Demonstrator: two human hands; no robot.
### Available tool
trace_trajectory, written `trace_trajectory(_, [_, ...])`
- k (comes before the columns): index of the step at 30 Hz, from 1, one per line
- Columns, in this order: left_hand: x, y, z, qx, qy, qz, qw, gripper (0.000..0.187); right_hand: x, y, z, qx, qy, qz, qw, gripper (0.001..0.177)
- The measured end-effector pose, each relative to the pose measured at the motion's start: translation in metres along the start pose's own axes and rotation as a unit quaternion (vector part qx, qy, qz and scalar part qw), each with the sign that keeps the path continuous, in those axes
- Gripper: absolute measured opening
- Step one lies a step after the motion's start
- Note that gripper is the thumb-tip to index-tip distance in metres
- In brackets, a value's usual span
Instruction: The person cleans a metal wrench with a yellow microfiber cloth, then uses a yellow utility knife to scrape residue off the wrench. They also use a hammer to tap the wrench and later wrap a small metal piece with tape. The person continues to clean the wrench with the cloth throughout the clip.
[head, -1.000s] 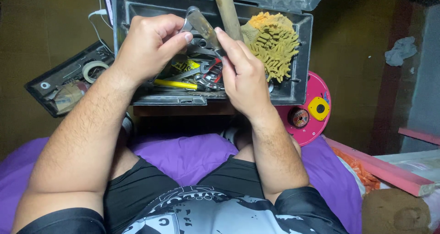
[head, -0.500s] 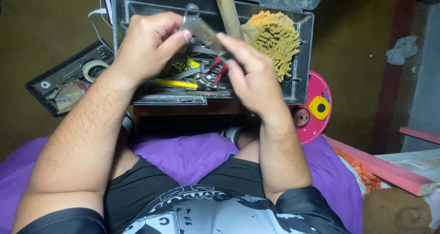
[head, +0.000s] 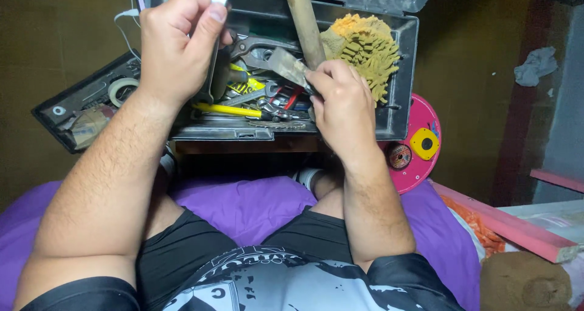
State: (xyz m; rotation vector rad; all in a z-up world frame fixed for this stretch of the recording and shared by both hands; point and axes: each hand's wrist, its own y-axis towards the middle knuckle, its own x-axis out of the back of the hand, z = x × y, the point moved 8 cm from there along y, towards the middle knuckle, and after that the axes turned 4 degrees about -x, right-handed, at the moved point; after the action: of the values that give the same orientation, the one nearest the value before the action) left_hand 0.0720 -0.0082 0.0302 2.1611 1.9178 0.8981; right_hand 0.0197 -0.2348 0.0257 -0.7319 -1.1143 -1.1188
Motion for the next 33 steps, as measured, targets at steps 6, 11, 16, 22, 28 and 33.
trace_trajectory(6, [-0.013, -0.002, 0.014, 0.053, 0.045, 0.058, 0.996, 0.01, 0.001, 0.001, 0.008, -0.01, 0.008, -0.067, 0.998, 0.047])
trace_trajectory(11, [-0.01, -0.005, 0.022, 0.067, 0.171, 0.061, 0.981, 0.035, 0.0, -0.004, 0.01, -0.031, -0.003, -0.071, 0.997, 0.047])
trace_trajectory(16, [-0.014, -0.003, 0.005, 0.019, 0.253, 0.079, 0.964, 0.05, -0.006, -0.005, 0.002, -0.049, 0.035, -0.039, 0.997, 0.04])
trace_trajectory(22, [-0.047, -0.012, -0.026, -0.09, 0.381, 0.16, 0.906, 0.019, 0.005, 0.0, 0.026, 0.044, 0.105, -0.087, 0.99, 0.013])
trace_trajectory(28, [-0.099, -0.06, 0.008, 0.061, 0.262, 0.39, 0.881, 0.029, 0.0, 0.006, 0.018, 0.028, 0.24, -0.079, 0.967, 0.014])
trace_trajectory(33, [-0.09, -0.062, 0.016, 0.098, 0.279, 0.453, 0.841, 0.029, -0.007, 0.007, 0.018, 0.018, 0.282, -0.023, 0.959, 0.008])
